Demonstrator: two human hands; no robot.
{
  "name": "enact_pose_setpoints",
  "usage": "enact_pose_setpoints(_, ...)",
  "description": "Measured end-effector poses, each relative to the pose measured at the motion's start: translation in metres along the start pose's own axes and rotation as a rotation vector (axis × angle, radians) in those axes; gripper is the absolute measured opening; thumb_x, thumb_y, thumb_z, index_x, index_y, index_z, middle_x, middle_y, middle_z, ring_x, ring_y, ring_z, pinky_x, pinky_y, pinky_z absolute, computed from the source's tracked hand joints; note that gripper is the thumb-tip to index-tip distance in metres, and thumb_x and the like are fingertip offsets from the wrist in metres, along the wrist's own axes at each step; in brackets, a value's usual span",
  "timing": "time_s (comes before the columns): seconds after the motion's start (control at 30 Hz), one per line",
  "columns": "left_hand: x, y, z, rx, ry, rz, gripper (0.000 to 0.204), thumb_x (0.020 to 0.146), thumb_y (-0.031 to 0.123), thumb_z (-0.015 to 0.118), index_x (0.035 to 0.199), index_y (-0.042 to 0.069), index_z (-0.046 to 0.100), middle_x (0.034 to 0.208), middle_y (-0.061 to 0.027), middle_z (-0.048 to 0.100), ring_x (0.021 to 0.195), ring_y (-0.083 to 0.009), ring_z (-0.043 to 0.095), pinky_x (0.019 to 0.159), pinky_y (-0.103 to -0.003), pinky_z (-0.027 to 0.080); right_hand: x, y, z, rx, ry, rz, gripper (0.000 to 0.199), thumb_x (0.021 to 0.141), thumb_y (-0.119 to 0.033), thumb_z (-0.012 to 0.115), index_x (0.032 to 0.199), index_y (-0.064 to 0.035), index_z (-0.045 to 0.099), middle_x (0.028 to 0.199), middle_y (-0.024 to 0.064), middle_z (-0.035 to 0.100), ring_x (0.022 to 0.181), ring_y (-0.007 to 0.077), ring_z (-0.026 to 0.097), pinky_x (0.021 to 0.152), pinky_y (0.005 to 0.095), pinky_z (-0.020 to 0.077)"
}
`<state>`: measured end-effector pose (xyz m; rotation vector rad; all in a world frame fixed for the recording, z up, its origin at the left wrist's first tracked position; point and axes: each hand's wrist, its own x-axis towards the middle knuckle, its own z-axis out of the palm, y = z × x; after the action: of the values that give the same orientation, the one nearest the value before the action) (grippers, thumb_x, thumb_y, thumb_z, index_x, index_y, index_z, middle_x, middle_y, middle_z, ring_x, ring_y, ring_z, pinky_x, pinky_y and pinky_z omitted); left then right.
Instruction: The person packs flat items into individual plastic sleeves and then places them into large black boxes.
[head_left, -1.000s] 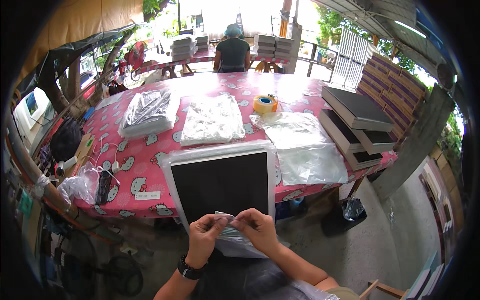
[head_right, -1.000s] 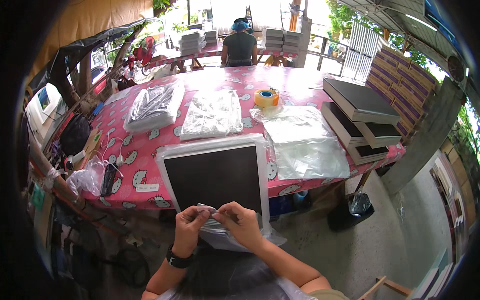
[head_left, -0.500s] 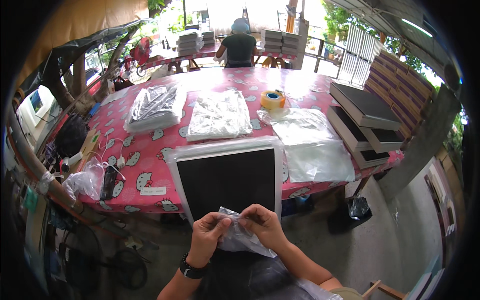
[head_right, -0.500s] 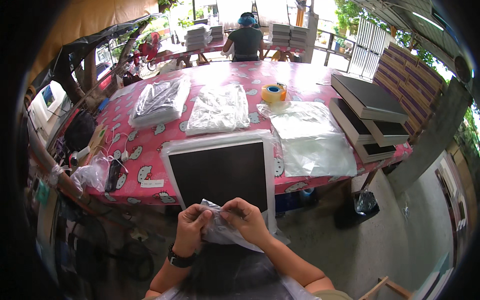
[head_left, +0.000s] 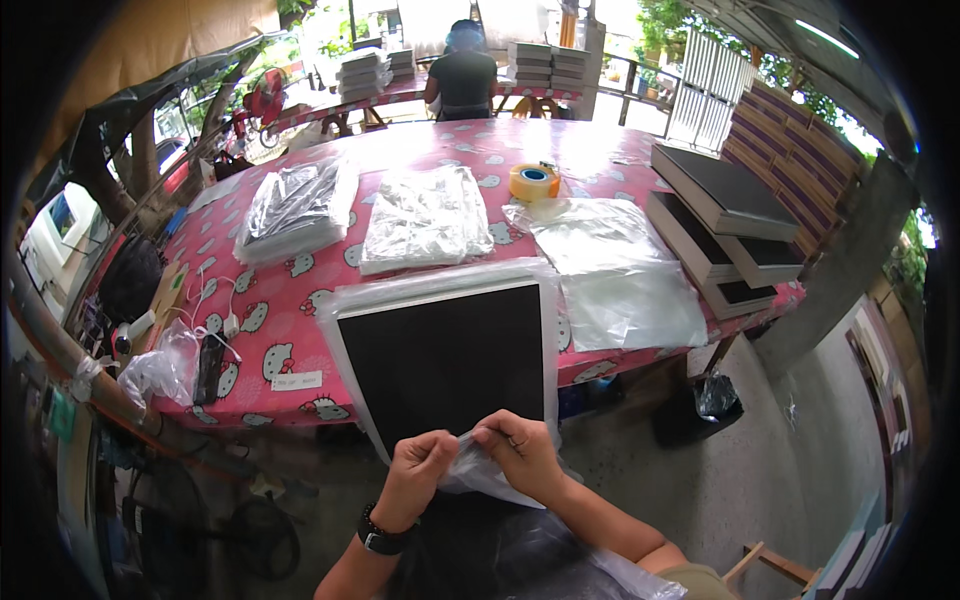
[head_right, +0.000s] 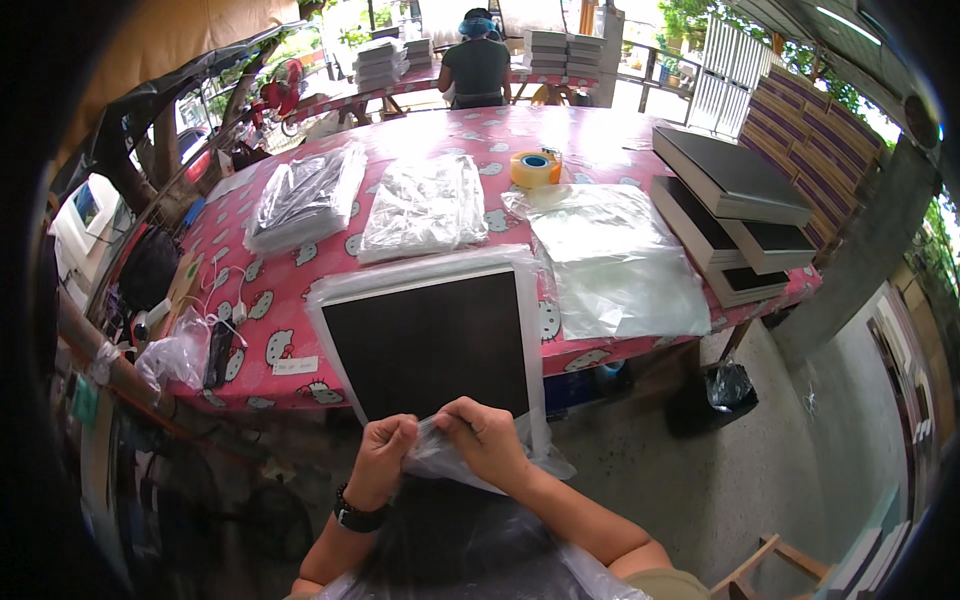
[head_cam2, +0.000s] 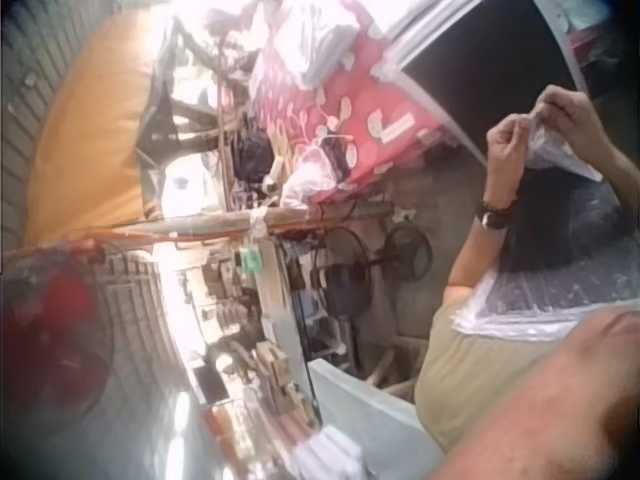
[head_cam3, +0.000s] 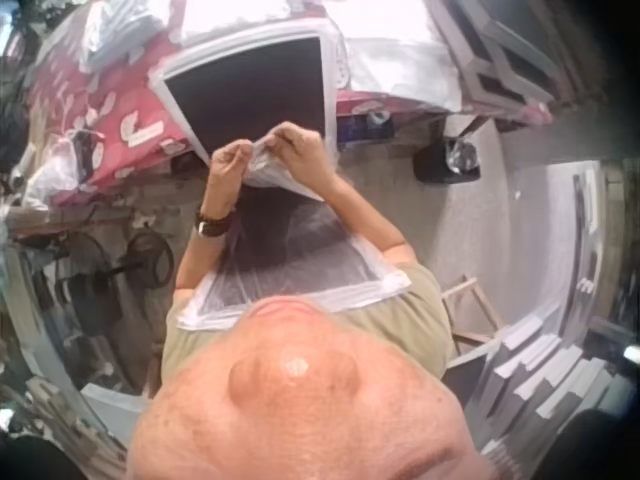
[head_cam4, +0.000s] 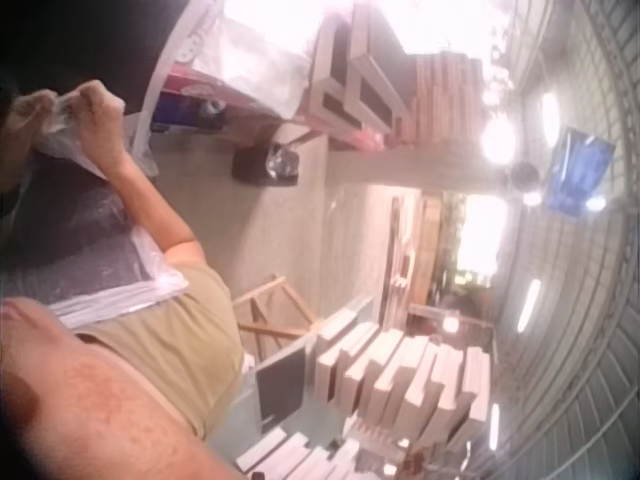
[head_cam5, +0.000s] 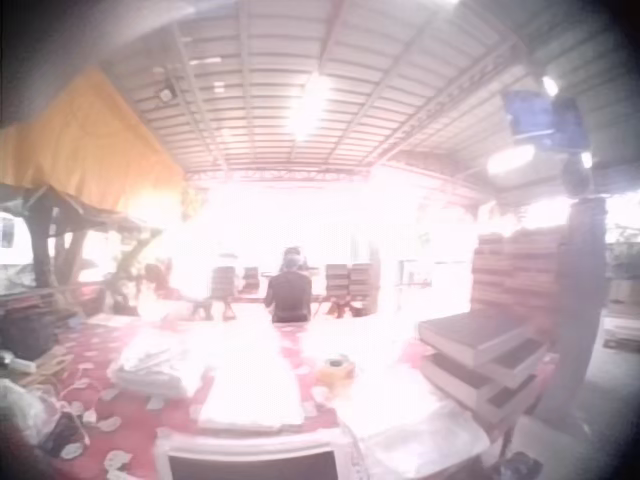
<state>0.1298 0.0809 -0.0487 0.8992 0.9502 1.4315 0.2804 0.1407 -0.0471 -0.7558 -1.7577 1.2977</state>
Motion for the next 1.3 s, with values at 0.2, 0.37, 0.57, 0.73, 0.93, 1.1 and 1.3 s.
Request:
enact_pose_setpoints(0.2,-0.001,-0.002,-0.018,-0.473,-0.448,-0.17,0.022,0.079,0.025,0.06,0.078,0.005,0.051,0.064,0.0035,0.048,0.057,-0.0055,0.044,0.055,-0.018,0.035,0.005,-0.01,-0.005,1.22,-0.218,-0.034,0.024,0.089,-0.026,0.043,0.08,-0.0041,0.045,0.066,0.0028,0.044,0.048,0.0117,0.04,0.046,0.0238,0.036)
enact_pose_setpoints(0.37,0.003,0.017,-0.041,0.389,-0.168,-0.076,0.041,0.07,0.031,0.068,0.095,0.002,0.051,0.088,-0.0052,0.054,0.079,-0.0106,0.051,0.07,-0.022,0.039,0.013,-0.034,-0.037,1.063,-0.208,0.01,0.019,0.09,-0.022,0.043,0.085,-0.0039,0.044,0.064,0.0041,0.05,0.042,0.0067,0.039,0.037,0.0189,0.0295)
enact_pose_setpoints(0.57,-0.012,0.054,0.016,0.681,-0.076,0.533,0.066,0.063,0.021,0.075,0.118,0.005,0.042,0.102,-0.0144,0.054,0.1,-0.0219,0.051,0.083,-0.031,0.04,0.015,-0.049,-0.012,0.022,-0.427,-0.249,0.007,0.08,-0.007,0.055,0.082,-0.0013,0.052,0.062,0.0086,0.056,0.048,0.0153,0.051,0.046,0.0245,0.04)
enact_pose_setpoints(0.73,-0.027,0.057,0.004,0.729,-0.704,-0.368,0.042,0.076,0.021,0.064,0.11,0.001,0.05,0.084,-0.0127,0.06,0.081,-0.0204,0.058,0.076,-0.033,0.043,0.015,-0.069,-0.026,-0.117,-0.581,0.038,0.012,0.075,-0.01,0.062,0.077,-0.0001,0.055,0.064,0.0117,0.057,0.057,0.0181,0.056,0.054,0.0264,0.0434)
enact_pose_setpoints(0.93,-0.038,0.042,-0.045,-0.987,-0.04,0.166,0.041,0.09,0.037,0.034,0.112,0.008,0.052,0.097,-0.0097,0.059,0.088,-0.0231,0.056,0.083,-0.039,0.042,-0.017,-0.005,-0.012,0.473,-1.453,-0.282,0.019,0.076,-0.015,0.063,0.088,-0.0001,0.058,0.073,0.0153,0.057,0.065,0.0218,0.056,0.06,0.0312,0.0441)
enact_pose_setpoints(1.1,-0.039,0.053,-0.027,-0.836,0.298,0.097,0.052,0.083,0.051,0.041,0.11,0.008,0.053,0.103,-0.0107,0.057,0.09,-0.0273,0.055,0.082,-0.04,0.042,-0.006,-0.001,-0.063,0.85,-0.898,-0.468,0.022,0.077,-0.016,0.061,0.09,0.0011,0.057,0.08,0.0158,0.058,0.07,0.0228,0.055,0.063,0.0341,0.0449)
enact_pose_setpoints(1.3,-0.016,0.008,-0.067,-0.129,-1.174,0.369,0.045,0.069,0.021,0.07,0.1,-0.004,0.051,0.087,-0.0105,0.06,0.074,-0.0223,0.057,0.066,-0.033,0.044,-0.038,-0.009,-0.064,0.783,-0.093,0.023,0.027,0.08,-0.022,0.057,0.09,0.0032,0.056,0.074,0.014,0.057,0.067,0.0254,0.056,0.062,0.0353,0.0447)
